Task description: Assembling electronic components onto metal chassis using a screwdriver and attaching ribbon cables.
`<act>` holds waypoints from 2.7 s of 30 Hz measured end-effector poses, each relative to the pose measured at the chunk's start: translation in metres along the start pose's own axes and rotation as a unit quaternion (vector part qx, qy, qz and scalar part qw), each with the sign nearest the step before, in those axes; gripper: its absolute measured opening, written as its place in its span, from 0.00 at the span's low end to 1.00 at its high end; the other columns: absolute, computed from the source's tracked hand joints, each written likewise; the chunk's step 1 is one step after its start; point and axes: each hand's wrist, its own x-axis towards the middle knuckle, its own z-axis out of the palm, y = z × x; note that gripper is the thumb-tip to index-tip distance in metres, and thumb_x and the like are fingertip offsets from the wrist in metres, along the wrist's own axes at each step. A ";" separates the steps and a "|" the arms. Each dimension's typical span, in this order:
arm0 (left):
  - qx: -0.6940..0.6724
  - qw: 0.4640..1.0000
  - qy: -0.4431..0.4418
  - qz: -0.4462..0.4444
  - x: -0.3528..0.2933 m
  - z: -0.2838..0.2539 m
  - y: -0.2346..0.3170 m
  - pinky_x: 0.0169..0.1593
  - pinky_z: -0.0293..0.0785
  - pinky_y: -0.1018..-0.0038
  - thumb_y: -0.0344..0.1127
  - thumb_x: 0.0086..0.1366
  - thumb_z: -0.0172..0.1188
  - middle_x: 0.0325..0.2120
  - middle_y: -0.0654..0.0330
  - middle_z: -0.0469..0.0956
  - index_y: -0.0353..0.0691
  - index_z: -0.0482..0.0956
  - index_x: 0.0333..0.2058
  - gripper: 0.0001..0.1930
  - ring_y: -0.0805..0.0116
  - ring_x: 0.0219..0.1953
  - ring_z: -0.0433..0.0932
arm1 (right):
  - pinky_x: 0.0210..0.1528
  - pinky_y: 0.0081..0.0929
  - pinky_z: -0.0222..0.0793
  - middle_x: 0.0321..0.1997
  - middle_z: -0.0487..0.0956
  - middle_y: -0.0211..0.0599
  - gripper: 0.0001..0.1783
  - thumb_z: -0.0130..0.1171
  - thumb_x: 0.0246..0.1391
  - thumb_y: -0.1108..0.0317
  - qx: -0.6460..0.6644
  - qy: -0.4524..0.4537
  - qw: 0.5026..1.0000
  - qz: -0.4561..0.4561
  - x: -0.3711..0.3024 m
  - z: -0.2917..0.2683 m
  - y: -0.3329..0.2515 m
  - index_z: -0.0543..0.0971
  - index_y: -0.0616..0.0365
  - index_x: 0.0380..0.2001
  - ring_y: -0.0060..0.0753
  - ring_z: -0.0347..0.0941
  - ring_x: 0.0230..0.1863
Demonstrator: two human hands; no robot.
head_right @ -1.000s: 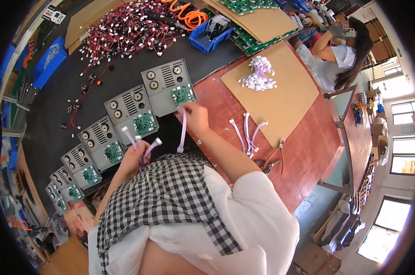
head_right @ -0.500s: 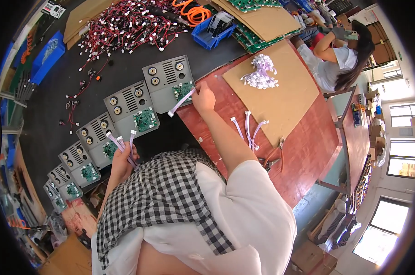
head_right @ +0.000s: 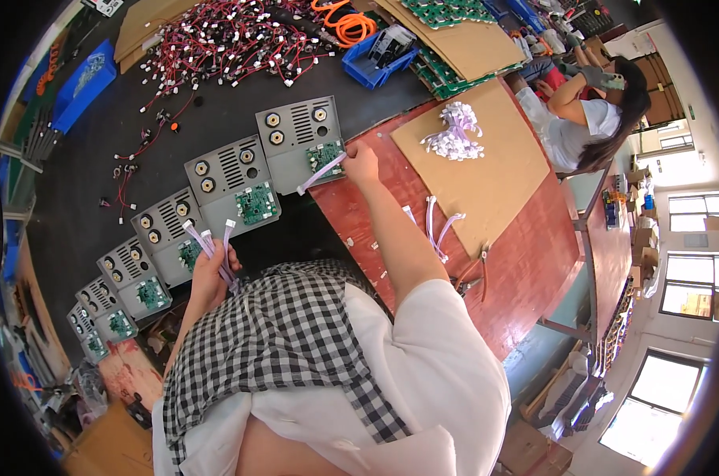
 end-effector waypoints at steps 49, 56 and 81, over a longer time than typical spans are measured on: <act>-0.026 0.999 0.044 0.000 -0.018 -0.014 -0.007 0.28 0.64 0.79 0.39 0.61 0.43 0.19 0.63 0.67 0.38 0.66 0.29 0.10 0.75 0.21 0.65 | 0.31 0.42 0.63 0.24 0.72 0.50 0.06 0.50 0.38 0.71 -0.117 -0.068 0.990 -0.026 -0.012 0.012 -0.025 0.66 0.60 0.22 0.53 0.69 0.31; -0.009 1.000 0.020 0.010 -0.016 -0.010 -0.003 0.24 0.62 0.81 0.39 0.61 0.43 0.15 0.65 0.65 0.38 0.65 0.29 0.11 0.77 0.18 0.63 | 0.28 0.28 0.66 0.23 0.73 0.40 0.16 0.63 0.28 0.72 0.031 -0.081 0.994 0.072 0.008 0.006 0.007 0.66 0.60 0.21 0.31 0.71 0.26; 0.124 0.989 -0.014 0.079 0.025 0.000 -0.007 0.20 0.60 0.82 0.44 0.64 0.35 0.15 0.64 0.65 0.36 0.67 0.32 0.17 0.79 0.14 0.60 | 0.27 0.28 0.67 0.19 0.74 0.44 0.11 0.57 0.37 0.64 0.068 0.034 0.997 -0.034 -0.058 0.037 -0.052 0.71 0.62 0.20 0.39 0.73 0.24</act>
